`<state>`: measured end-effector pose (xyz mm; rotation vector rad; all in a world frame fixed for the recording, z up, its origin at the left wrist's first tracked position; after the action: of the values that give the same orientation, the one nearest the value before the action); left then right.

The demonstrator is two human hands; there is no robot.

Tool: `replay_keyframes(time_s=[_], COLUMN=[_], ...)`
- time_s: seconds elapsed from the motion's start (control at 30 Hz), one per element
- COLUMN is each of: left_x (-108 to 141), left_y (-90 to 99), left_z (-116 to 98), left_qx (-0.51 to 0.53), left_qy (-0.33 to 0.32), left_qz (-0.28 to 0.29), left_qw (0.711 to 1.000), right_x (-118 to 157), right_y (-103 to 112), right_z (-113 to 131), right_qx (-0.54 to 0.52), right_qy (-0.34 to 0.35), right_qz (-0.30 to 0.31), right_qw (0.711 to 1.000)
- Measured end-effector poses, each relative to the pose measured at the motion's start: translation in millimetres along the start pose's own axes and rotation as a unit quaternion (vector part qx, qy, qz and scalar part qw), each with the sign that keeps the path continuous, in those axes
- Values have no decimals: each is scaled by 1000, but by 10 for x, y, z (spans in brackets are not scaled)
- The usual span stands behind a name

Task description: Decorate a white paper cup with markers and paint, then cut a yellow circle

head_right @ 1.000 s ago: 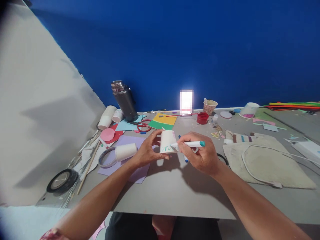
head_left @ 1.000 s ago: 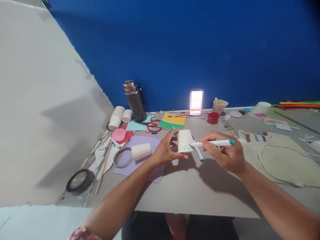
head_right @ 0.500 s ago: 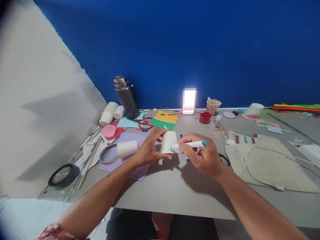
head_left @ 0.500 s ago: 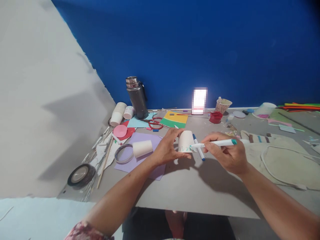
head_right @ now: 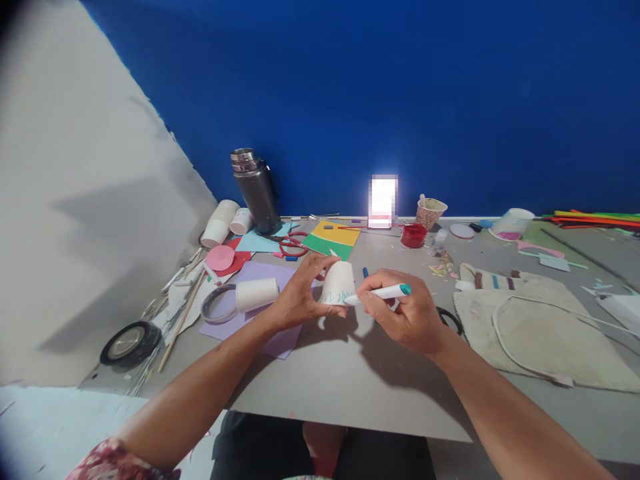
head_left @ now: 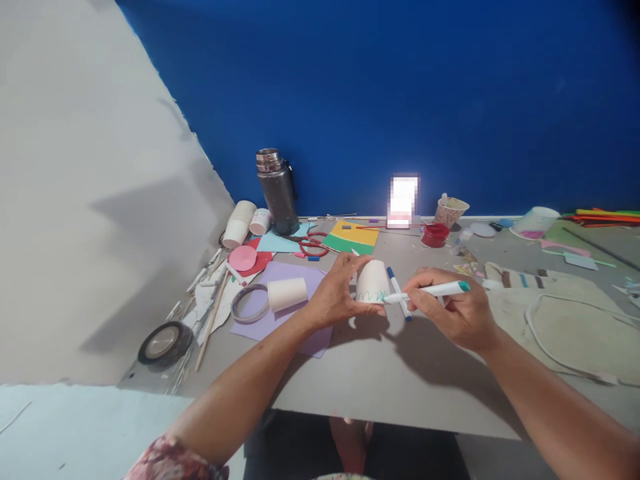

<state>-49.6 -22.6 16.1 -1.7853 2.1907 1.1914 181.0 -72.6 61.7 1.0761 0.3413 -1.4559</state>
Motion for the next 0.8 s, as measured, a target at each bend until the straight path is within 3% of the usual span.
replay_keyframes(time_s=[0.2,0.4,0.6,0.8], left_x=[-3,-6,-11,-7], left_y=[-1,12,22,13], left_z=[-11,-49,-69,-54], left_qx=[-24,-45,-53,-44], left_qy=[1,7,17,17], left_qz=[-7,-8,-4,-7], left_qw=[1000,999,998,999], right_x=[-2,-3,33,17], right_y=[-12,-35,-26,-46], right_z=[4,24,-12,-7], right_qx=[13,-28,-9,-11], right_qy=[10,-14,-42,-30], right_qz=[-29,30,-27,-4], right_qw=[999,999,999,999])
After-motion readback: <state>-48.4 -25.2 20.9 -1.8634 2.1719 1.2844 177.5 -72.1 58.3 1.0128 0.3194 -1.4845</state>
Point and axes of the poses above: each hand's wrist, its own x-axis away from the middle knuckle, its own y-axis out of the back of the hand, z = x × y, the point moved 1 cm from there along -x, towards the middle knuckle, and after that the axes turned 10 degrees about -z, right-handed, at the moved point
